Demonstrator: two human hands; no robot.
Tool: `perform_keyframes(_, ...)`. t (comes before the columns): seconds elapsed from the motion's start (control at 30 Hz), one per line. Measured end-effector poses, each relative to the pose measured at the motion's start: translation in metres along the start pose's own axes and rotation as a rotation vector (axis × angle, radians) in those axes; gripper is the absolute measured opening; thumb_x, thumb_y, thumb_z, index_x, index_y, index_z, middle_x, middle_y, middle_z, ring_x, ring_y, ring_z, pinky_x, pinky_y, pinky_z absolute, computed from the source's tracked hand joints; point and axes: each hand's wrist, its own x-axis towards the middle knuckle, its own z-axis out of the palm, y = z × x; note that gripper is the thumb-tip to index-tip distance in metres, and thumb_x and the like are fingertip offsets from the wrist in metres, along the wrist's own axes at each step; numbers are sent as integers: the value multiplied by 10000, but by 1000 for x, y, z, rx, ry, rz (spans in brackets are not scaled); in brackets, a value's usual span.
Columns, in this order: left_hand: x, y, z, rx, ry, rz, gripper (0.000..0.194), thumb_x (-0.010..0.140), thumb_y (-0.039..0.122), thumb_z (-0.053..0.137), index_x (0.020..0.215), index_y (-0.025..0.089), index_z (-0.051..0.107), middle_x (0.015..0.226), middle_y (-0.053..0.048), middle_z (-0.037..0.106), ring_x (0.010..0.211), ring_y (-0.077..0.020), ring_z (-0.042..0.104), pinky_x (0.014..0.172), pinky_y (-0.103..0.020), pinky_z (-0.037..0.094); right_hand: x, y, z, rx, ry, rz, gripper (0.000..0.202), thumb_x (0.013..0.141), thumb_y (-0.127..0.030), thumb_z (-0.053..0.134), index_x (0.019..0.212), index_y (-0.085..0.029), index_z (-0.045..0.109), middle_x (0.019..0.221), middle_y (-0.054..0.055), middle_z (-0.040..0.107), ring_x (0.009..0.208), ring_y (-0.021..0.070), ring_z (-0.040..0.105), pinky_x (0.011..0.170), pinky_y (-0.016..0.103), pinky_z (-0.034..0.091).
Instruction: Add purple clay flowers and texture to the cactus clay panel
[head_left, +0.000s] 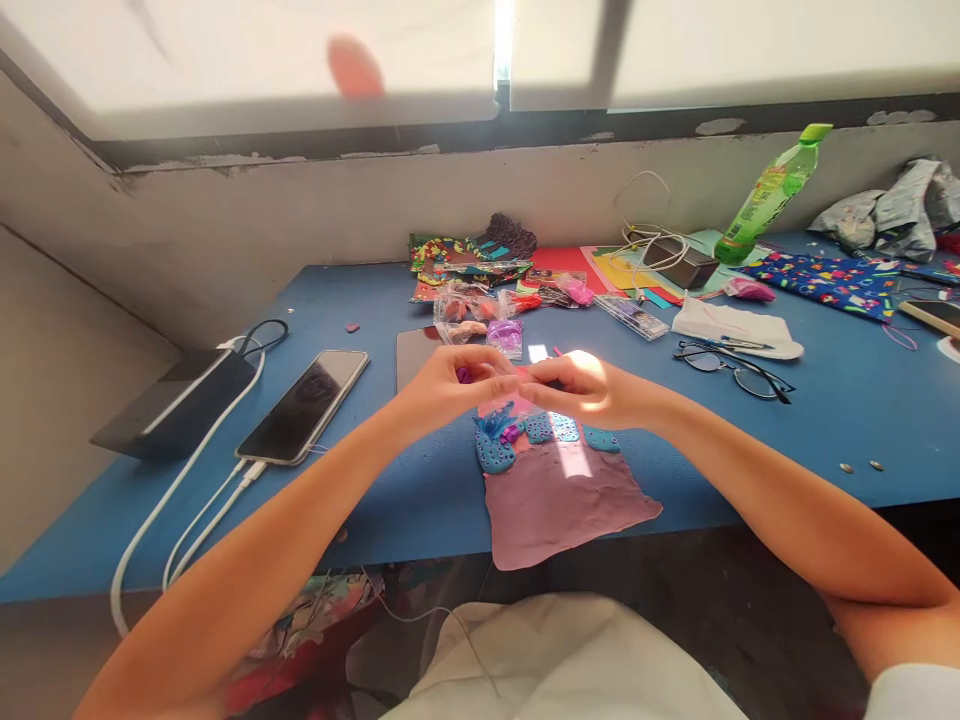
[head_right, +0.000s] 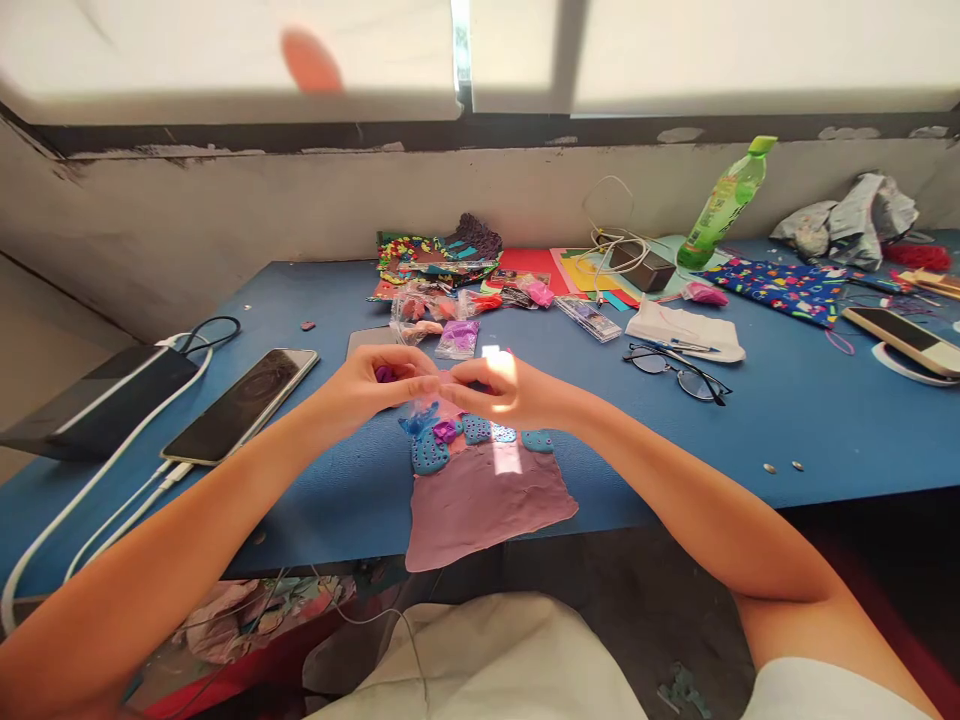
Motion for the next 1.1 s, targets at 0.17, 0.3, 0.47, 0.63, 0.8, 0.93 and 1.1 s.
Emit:
perform_keyframes(0.17, -1, 4, 0, -15, 101, -23, 265, 677, 415, 743, 632, 164, 668, 514, 46, 426, 480, -60, 254, 438, -248, 159, 3, 6, 2, -26, 63, -56, 439, 941, -458, 446, 595, -201, 364, 557, -67, 249, 532, 66, 257, 471, 224, 214)
perform_keyframes(0.3, 2, -1, 1, -87, 139, -43, 271, 704, 415, 709, 639, 173, 605, 533, 58, 336, 472, -60, 237, 431, -243, 142, 8, 12, -6, 21, 134, 41, 454, 915, -508, 502, 594, -198, 412, 555, -57, 338, 529, 70, 304, 479, 225, 242)
perform_keyframes(0.47, 15, -13, 0, -298, 246, -212, 178, 795, 357, 525, 738, 188, 533, 581, 59, 274, 451, -67, 229, 395, -210, 134, 25, 47, -30, 177, 534, 379, 435, 941, -403, 492, 574, -220, 348, 498, -87, 273, 430, 62, 236, 440, 226, 222)
perform_keyframes(0.63, 19, -13, 4, -288, 269, -246, 95, 721, 259, 565, 750, 171, 585, 614, 30, 431, 492, -76, 390, 394, -188, 274, 29, 94, -52, 143, 793, 493, 250, 918, -236, 507, 677, -206, 449, 539, -75, 370, 438, 75, 327, 465, 226, 299)
perform_keyframes(0.8, 14, -8, 5, -186, 341, -194, 215, 569, 273, 794, 733, 155, 717, 698, -4, 654, 523, -65, 500, 526, -215, 460, 23, 104, -56, 177, 931, 503, 125, 823, -75, 578, 781, -175, 517, 600, -47, 522, 484, 86, 500, 531, 240, 428)
perform_keyframes(0.93, 13, -6, 6, -213, 393, -230, 237, 485, 276, 854, 657, 159, 740, 594, -11, 668, 560, -124, 596, 567, -259, 518, 25, 84, -46, 266, 872, 392, 60, 805, -127, 660, 794, -149, 605, 658, -5, 628, 550, 92, 617, 528, 219, 502)
perform_keyframes(1.1, 11, -3, 9, -279, 443, -206, 239, 455, 273, 877, 597, 154, 727, 577, -10, 674, 510, -115, 603, 559, -266, 553, 24, 62, -31, 333, 776, 240, 132, 764, -218, 737, 717, -133, 647, 601, 2, 642, 509, 93, 632, 458, 195, 507)
